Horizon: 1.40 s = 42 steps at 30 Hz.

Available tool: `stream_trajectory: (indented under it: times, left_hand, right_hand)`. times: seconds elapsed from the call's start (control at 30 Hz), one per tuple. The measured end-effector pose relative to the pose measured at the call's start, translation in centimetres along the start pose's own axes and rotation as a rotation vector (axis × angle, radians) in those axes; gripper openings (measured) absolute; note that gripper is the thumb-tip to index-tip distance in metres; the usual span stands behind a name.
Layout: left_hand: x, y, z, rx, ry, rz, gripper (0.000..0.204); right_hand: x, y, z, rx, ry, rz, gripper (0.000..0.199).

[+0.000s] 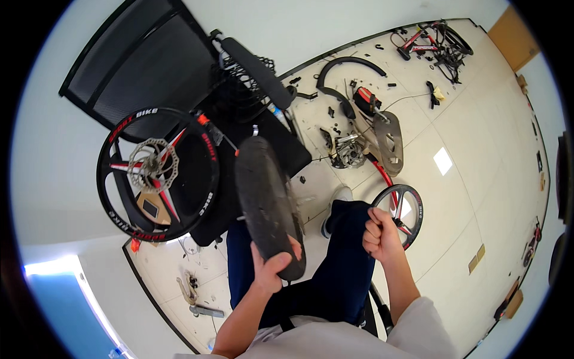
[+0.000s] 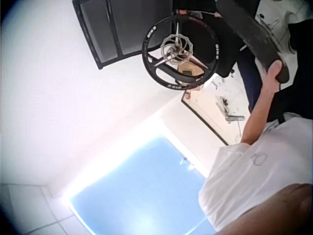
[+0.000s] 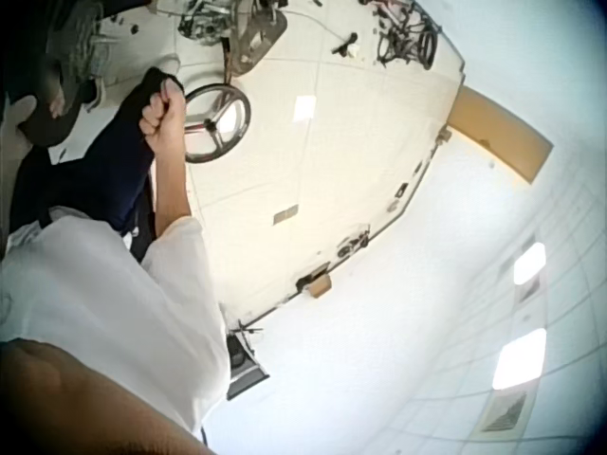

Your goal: The person sits on an office chair and assembles bicycle wheels by attaching tires to rims and securing brake discs. They handle multiple wheel components, including rims, tires, and brake rotors, using their hands to fit and tighten the parts.

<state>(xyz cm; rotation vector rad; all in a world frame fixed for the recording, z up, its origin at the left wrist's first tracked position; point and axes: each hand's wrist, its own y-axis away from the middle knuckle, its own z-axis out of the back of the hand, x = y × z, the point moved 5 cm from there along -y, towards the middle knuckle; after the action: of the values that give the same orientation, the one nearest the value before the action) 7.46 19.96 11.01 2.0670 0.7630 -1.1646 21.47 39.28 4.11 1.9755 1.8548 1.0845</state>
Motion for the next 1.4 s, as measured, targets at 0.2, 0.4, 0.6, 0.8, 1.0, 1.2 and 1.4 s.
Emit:
stream_trajectory:
  times: [0.2,0.4,0.6,0.8,1.0,1.2,1.4]
  left_hand:
    - [8.0,-5.4,-6.0,0.29,-0.021,0.249,0.05]
    - [23.8,-16.7,-6.8,0.128,-0.403,0.365,0.051]
    - [32.6,-22.5,-4.8,-0.206,-0.655,0.417,0.064]
    - [37.3,-27.4,-5.1,-0.231,-0.809,0.497,0.073]
    - [41.9,-30.6,-8.1,-0.054,-0.806,0.503,0.088]
    - [45.0,-30.8,-7.6,0.039,-0.843,0.457,0.09]
    - [40.4,-25.3,-0.5,0.109,-0.787,0.608,0.057]
  right_hand:
    - [1.9,3.1,5.5,-0.092,-0.354,0.209,0.039]
    - [5.4,5.3,9.4,-0.046,-0.524,0.415,0.031]
    - [5.2,5.7,12.9,-0.142,-0.636,0.475,0.032]
    - [4.3,4.4,14.6,-0.385,-0.436,0.377,0.029]
    - [4.9,2.8,13.8,-0.516,-0.187,0.193,0.028]
    - [4.9,2.9,14.5,-0.998,0.211,0.337,0.021]
    - [4.5,1.8,13.3,-0.778,0.635,0.377,0.025]
